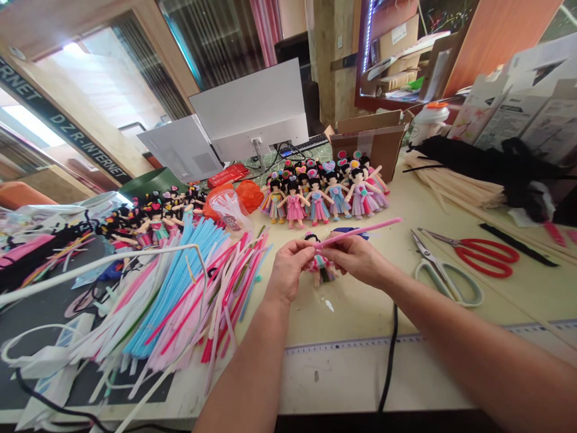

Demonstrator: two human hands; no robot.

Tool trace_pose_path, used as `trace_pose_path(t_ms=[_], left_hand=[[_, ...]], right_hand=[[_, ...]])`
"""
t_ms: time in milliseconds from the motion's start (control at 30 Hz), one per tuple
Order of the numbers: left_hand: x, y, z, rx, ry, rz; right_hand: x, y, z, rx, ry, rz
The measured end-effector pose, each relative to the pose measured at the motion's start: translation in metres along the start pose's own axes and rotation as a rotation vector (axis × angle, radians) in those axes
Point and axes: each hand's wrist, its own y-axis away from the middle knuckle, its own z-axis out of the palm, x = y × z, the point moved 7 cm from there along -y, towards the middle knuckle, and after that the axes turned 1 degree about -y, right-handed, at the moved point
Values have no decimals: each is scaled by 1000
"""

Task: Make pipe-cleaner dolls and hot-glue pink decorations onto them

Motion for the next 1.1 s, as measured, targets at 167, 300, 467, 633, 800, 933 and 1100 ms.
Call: trace_pose_path(t_ms=[167,300,467,633,800,933,1100], left_hand=[[0,-1,-1,9,-16,13],[0,-1,1,-1,-44,27],[-1,0,3,-1,-81,38],[1,2,4,2,-118,80],[5,3,6,-28,-182,136],[7,5,6,-52,-232,159],[8,3,5,-55,-243,173]], right_hand=[[0,0,1,15,-38,38],[2,1,0,45,-96,47],[3,1,-1,82,-127,47],[3,1,-2,118,-145,67],[2,2,-2,124,-153,75],[3,2,-2,110,-144,76],[2,2,0,89,-148,76]])
